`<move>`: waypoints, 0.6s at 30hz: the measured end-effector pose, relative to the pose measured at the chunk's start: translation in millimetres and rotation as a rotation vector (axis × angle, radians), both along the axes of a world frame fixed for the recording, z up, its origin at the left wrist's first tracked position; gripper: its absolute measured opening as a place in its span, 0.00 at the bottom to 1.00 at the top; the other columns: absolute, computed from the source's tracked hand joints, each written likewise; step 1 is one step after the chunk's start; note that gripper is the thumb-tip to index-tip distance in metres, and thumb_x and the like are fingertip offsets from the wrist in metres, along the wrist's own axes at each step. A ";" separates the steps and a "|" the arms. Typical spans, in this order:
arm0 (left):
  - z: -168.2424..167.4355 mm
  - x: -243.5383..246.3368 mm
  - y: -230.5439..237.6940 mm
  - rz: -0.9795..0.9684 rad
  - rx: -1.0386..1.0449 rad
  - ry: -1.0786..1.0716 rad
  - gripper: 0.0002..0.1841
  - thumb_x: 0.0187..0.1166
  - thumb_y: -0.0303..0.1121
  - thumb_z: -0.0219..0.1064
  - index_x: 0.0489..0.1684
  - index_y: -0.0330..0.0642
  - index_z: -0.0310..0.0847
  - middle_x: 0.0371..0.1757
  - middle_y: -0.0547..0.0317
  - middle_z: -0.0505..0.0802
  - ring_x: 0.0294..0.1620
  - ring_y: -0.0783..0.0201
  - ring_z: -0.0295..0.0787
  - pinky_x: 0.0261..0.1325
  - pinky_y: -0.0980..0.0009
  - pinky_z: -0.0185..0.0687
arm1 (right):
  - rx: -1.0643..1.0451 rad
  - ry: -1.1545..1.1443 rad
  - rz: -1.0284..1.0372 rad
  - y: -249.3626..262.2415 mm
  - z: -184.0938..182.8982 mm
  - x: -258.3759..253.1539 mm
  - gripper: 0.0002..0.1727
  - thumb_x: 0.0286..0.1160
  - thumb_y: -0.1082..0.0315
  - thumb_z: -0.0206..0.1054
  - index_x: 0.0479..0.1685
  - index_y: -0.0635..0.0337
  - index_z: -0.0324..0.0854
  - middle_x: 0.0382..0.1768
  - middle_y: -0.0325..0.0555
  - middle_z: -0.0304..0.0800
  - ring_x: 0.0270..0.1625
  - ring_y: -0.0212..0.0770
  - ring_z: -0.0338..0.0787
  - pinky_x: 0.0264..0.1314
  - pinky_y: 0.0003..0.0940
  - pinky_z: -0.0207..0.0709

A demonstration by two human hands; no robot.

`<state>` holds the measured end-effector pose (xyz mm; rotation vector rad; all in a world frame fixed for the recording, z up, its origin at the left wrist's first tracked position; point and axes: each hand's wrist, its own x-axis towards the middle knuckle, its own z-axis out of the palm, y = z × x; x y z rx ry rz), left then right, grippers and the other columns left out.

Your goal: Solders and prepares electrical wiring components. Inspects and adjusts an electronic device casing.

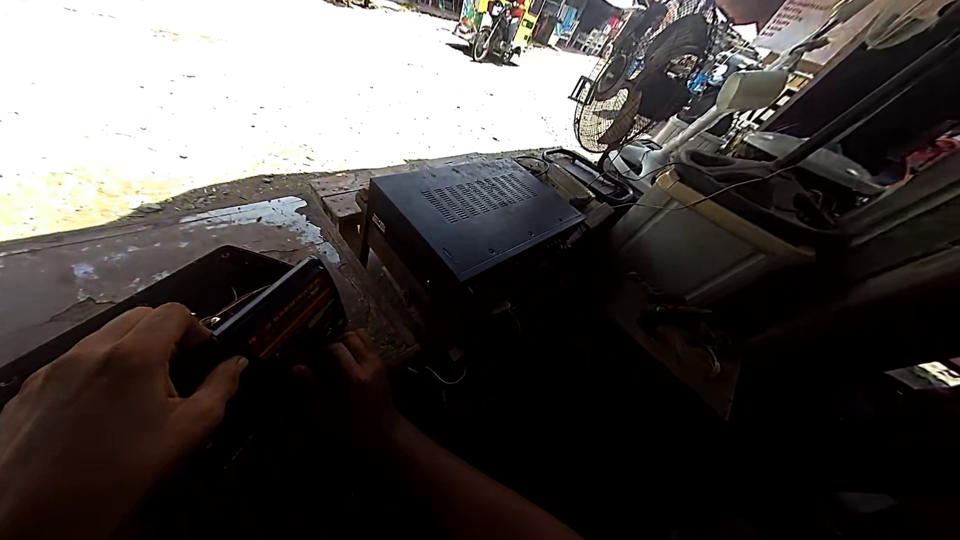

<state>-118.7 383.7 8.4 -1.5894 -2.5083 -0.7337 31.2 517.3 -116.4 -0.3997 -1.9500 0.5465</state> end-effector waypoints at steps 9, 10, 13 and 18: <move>-5.6 -4.7 0.8 -0.017 0.021 -0.022 0.21 0.66 0.52 0.68 0.36 0.41 0.82 0.37 0.49 0.85 0.37 0.46 0.86 0.33 0.43 0.78 | 0.002 -0.020 -0.037 -1.6 3.2 -3.9 0.16 0.75 0.59 0.74 0.22 0.58 0.85 0.28 0.43 0.86 0.40 0.42 0.88 0.47 0.35 0.84; -5.8 -5.0 0.7 -0.020 0.021 -0.024 0.21 0.66 0.52 0.68 0.36 0.41 0.82 0.37 0.49 0.85 0.37 0.46 0.86 0.33 0.43 0.78 | 0.003 -0.024 -0.038 -1.5 3.1 -4.1 0.16 0.75 0.59 0.74 0.21 0.58 0.85 0.28 0.43 0.86 0.40 0.42 0.87 0.47 0.35 0.84; -6.5 -5.7 0.9 -0.030 0.023 -0.028 0.21 0.66 0.51 0.68 0.36 0.40 0.82 0.37 0.48 0.85 0.38 0.46 0.86 0.34 0.43 0.78 | 0.006 -0.041 -0.042 -1.3 1.1 -3.5 0.17 0.75 0.57 0.75 0.24 0.59 0.85 0.30 0.44 0.87 0.42 0.43 0.88 0.48 0.36 0.85; -3.7 -3.0 1.0 -0.019 0.015 -0.046 0.19 0.67 0.49 0.69 0.36 0.39 0.81 0.36 0.47 0.85 0.37 0.46 0.86 0.34 0.43 0.79 | 0.007 -0.038 -0.011 -1.3 1.4 -0.2 0.15 0.71 0.57 0.77 0.30 0.61 0.87 0.34 0.46 0.88 0.46 0.45 0.89 0.52 0.36 0.86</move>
